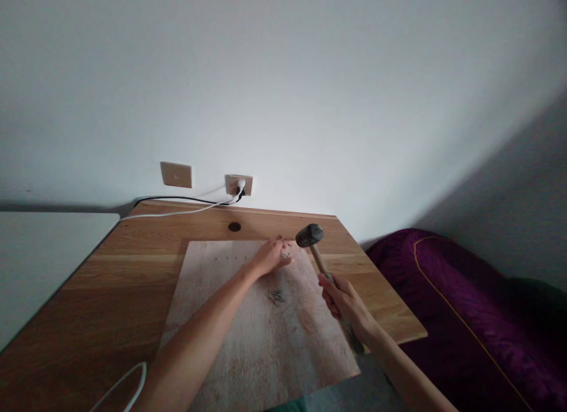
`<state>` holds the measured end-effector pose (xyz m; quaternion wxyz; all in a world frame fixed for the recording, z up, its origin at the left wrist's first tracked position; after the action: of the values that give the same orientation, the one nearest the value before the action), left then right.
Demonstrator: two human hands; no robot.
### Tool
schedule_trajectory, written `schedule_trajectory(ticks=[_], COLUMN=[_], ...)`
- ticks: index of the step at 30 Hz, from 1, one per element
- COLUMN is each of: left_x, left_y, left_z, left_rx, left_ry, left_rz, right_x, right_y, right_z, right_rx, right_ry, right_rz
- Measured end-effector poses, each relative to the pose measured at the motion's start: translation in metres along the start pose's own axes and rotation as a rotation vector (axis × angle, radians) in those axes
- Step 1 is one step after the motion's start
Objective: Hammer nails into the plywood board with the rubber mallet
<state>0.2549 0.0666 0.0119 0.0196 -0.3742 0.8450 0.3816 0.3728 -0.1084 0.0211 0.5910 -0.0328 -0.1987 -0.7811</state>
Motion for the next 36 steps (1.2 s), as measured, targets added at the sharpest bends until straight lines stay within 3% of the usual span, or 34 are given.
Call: schedule_trajectory(ticks=[4, 8, 13, 17, 22, 28, 36], left_x=[0.002, 0.004, 0.003, 0.002, 0.002, 0.002, 0.002], left_y=[0.003, 0.007, 0.003, -0.001, 0.001, 0.003, 0.003], left_z=[-0.003, -0.008, -0.002, 0.001, 0.001, -0.002, -0.001], left_rx=[-0.043, -0.023, -0.009, -0.004, -0.027, -0.005, -0.024], left_ry=[0.026, 0.019, 0.043, 0.044, 0.051, 0.040, 0.063], left_rz=[0.003, -0.014, -0.004, 0.030, 0.003, -0.023, -0.017], right_x=[-0.003, -0.010, -0.007, 0.002, 0.000, -0.004, 0.009], right_y=[0.002, -0.005, -0.002, 0.001, -0.009, -0.011, -0.004], right_z=[0.016, -0.006, -0.023, -0.008, 0.003, -0.029, -0.050], right_rx=[0.232, 0.317, 0.197, 0.107, 0.129, 0.099, -0.095], right_ry=[0.137, 0.028, -0.039, -0.005, 0.032, -0.112, -0.093], right_rz=[-0.007, 0.035, 0.028, 0.010, 0.065, 0.067, -0.025])
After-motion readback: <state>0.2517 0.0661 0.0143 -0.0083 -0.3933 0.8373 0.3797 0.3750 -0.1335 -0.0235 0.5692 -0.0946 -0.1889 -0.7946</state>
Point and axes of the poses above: each hand's wrist, its own x-axis away from the middle knuckle, its own y-axis out of the back of the hand, z = x × y, the point moved 10 cm from there along -x, towards the middle knuckle, and after that the axes turned 5 degrees about z, right-handed, at the moved point
